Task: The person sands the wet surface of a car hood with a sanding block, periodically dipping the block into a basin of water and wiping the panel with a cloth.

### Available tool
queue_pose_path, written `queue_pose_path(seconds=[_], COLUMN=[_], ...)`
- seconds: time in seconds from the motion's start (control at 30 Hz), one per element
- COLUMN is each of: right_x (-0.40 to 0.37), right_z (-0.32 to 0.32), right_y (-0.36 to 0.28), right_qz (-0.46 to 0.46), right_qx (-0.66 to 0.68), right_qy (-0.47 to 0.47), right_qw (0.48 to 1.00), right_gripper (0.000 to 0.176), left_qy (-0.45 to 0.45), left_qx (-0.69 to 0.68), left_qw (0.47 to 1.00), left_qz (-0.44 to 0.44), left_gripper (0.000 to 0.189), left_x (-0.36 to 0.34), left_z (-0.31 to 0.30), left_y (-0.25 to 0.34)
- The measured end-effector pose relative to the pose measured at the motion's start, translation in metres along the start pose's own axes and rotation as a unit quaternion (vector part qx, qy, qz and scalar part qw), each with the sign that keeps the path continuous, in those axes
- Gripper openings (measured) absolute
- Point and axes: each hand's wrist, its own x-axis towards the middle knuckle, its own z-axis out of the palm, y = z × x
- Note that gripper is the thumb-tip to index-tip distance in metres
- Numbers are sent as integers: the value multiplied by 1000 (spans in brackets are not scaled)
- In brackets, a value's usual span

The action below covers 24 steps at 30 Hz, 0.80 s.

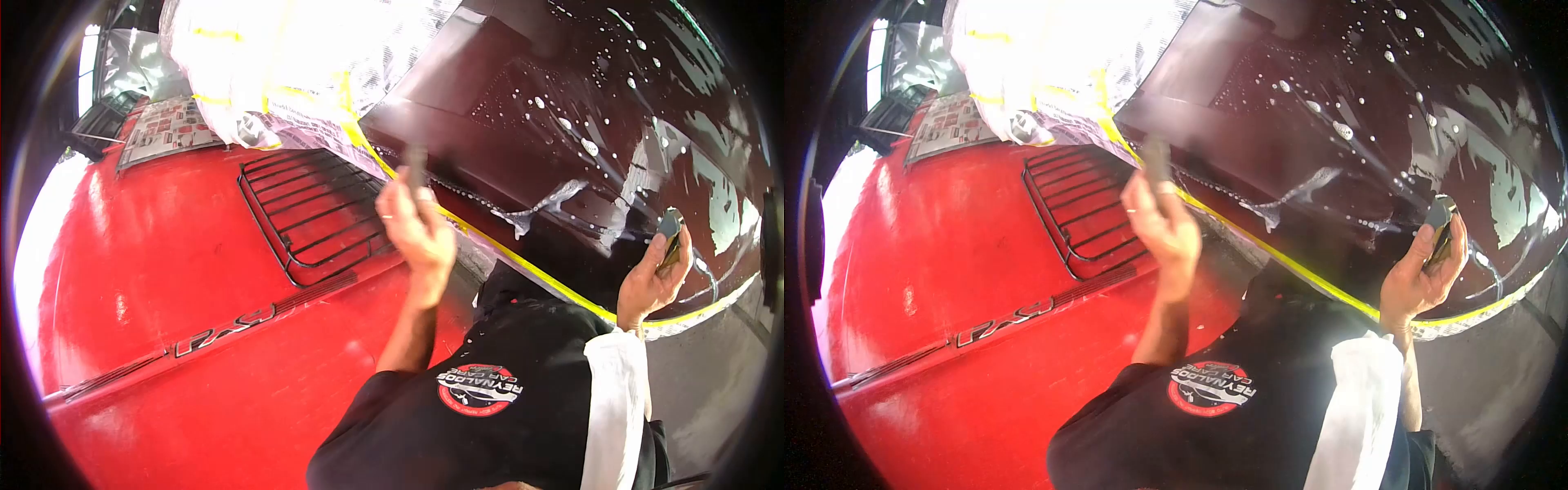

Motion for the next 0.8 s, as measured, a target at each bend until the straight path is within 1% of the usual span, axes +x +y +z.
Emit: queue_pose_path(seconds=[0.03,0.1,0.17,0.2,0.23,0.27,0.37,0.4,0.43,0.5,0.53,0.57,0.63,0.67,0.7,0.73,0.77,0.8], right_x=[0,-1,-1,-1,-1,-1,-1,0,0,3,5,6,13,26,38,49,61,71], right_z=[2,2,2,3,3,1,1,0,-1,-7,-10,-19,-34,-46,-63,-85,-112,-139], right_y=[0,-3,-4,-4,-4,-4,-4,-4,-4,-4,-3,-2,1,5,3,19,47,78], right_qz=[2,13,30,20,11,22,14,22,25,14,26,31,71,23,95,99,103,119], right_qx=[-1,24,34,28,22,36,52,63,64,65,97,94,142,82,4,-66,-136,-188], right_qy=[-3,-2,-5,-7,-7,-15,-11,-12,-13,-30,-32,-24,-17,24,77,128,179,222], right_qw=[1000,1000,999,999,1000,999,998,998,998,997,994,995,987,996,993,985,969,949], right_gripper=[37,37,37,37,36,39,39,40,40,41,41,41,42,40,35,33,32,31], left_qy=[37,50,50,45,24,3,-93,-93,-102,-107,-114,-124,-150,-161,-174,-203,-215,-192], left_qx=[27,74,140,140,125,109,100,149,146,171,175,160,156,137,120,77,-3,-34], left_qw=[999,995,989,989,992,994,987,970,968,952,947,944,924,914,903,909,900,893], left_qz=[-2,-50,-17,-17,5,28,84,166,176,230,246,260,316,347,375,356,380,407], left_gripper=[34,37,37,37,37,36,38,39,39,39,39,37,38,40,42,48,49,46], left_x=[10,37,61,71,82,91,105,105,105,107,104,95,70,53,30,6,-16,-40], left_z=[-4,-15,-17,-14,-10,-5,16,21,23,28,31,35,40,47,55,62,73,85], left_y=[-19,-41,-58,-59,-57,-55,-60,-61,-60,-52,-46,-39,10,34,60,95,128,163])
